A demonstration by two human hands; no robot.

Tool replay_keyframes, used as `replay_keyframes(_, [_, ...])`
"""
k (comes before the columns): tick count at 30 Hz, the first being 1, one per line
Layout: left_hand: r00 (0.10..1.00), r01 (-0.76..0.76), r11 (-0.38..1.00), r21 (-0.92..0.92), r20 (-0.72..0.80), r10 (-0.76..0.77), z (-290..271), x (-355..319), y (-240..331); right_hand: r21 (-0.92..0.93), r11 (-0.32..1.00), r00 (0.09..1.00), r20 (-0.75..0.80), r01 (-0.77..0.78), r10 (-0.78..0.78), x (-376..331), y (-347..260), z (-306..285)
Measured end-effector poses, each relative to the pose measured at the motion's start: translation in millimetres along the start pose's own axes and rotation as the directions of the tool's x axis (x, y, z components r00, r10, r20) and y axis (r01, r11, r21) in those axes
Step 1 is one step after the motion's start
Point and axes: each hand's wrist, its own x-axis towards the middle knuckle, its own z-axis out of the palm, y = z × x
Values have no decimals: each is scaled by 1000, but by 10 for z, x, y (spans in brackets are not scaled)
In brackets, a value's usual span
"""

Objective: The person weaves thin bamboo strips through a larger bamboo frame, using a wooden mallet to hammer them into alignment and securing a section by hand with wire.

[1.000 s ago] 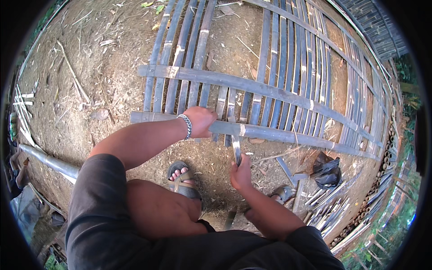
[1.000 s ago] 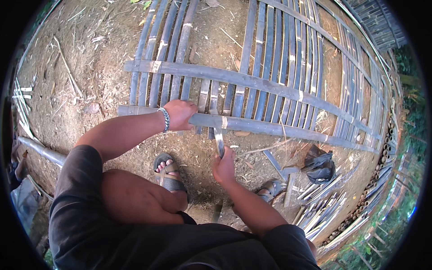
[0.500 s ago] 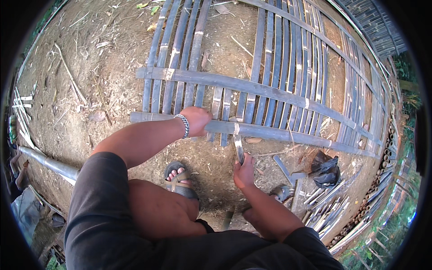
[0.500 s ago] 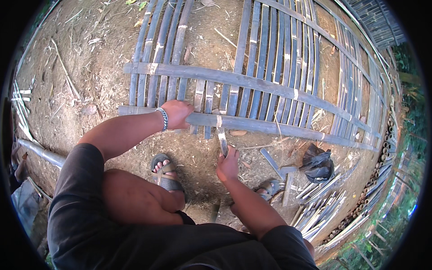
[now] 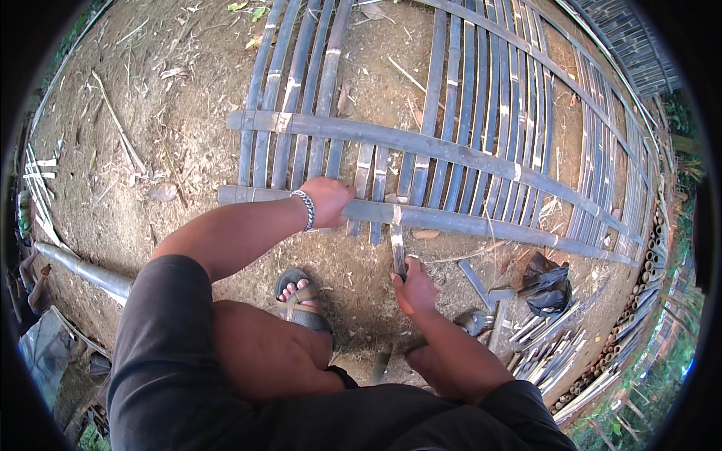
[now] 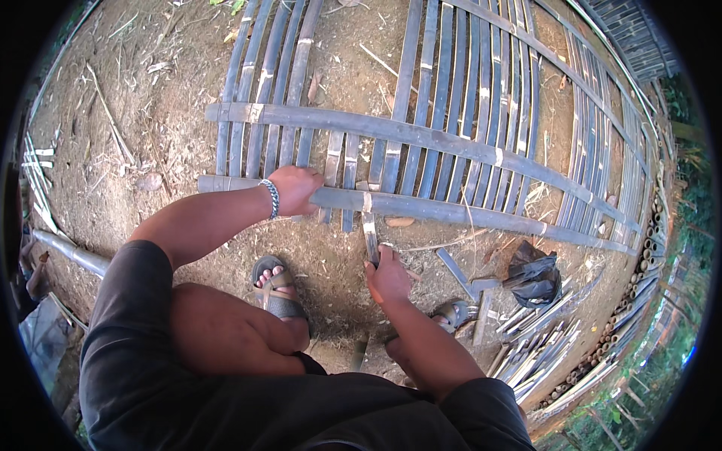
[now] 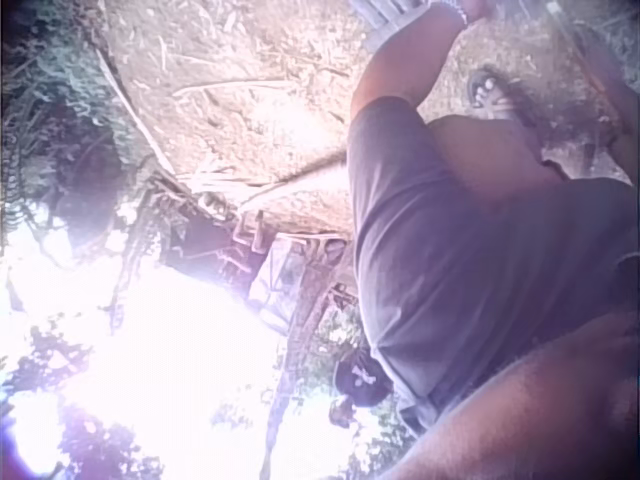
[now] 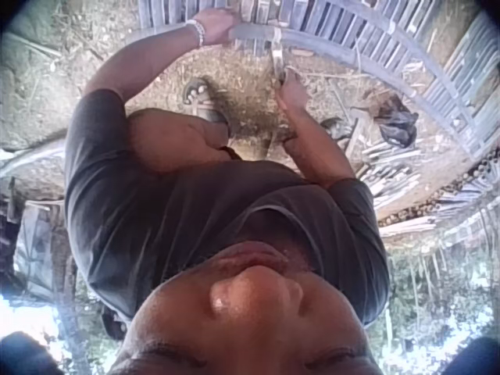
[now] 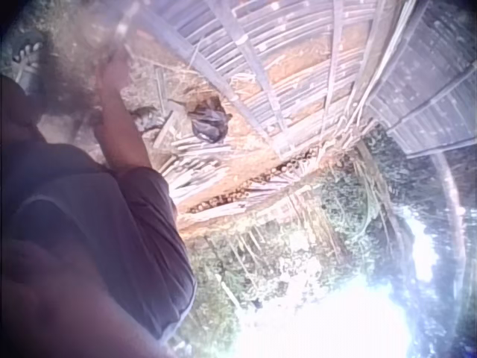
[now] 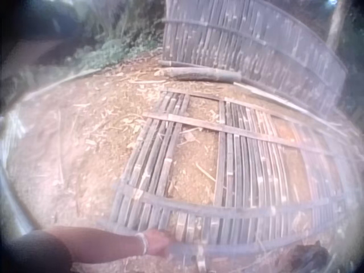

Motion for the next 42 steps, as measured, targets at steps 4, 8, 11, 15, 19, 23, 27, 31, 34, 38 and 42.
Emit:
replay_keyframes(4, [1000, -18, 1000, -23, -26, 17, -31, -21, 10, 61, 996, 997, -47, 70, -67, 88, -91, 112])
replay_keyframes(8, [1000, -7, 1000, -23, -10, 6, -67, -39, 33, 158, 977, 976, -186, 146, -116, 274, -275, 217])
replay_keyframes(11, [1000, -7, 1000, -25, -6, 7, -91, -45, 38, 237, 963, 976, -202, 132, -84, 432, -331, 274])
replay_keyframes(15, [1000, -6, 1000, -29, 3, 6, -115, -59, 46, 262, 957, 972, -228, 122, -62, 478, -403, 195])
replay_keyframes(19, [1000, -9, 1000, -27, 1, 9, -102, -47, 46, 238, 968, 984, -176, 81, -40, 404, -266, 225])
replay_keyframes(23, [1000, 5, 1000, -9, 17, -5, -69, -33, 22, 191, 981, 997, -65, -22, 35, 222, -315, 170])
replay_keyframes(27, [1000, 15, 1000, 0, 20, -15, -41, 6, 36, 203, 979, 995, -103, 24, -3, 277, -178, 288])
replay_keyframes(31, [999, 37, 999, -3, 7, -37, 6, 7, 29, 155, 988, 998, -57, 26, -18, 208, -184, 186])
replay_keyframes(34, [999, 41, 999, 2, 7, -41, 23, 4, 32, 120, 993, 1000, -10, 21, -20, 57, -65, 223])
replay_keyframes(38, [998, 64, 998, -17, -18, -65, 24, -20, 66, 79, 996, 994, 108, -39, 30, -298, 241, 378])
replay_keyframes(42, [993, 117, 992, -51, 16, -117, -41, -41, 106, -37, 988, 952, 262, -152, 156, -623, 369, 392])
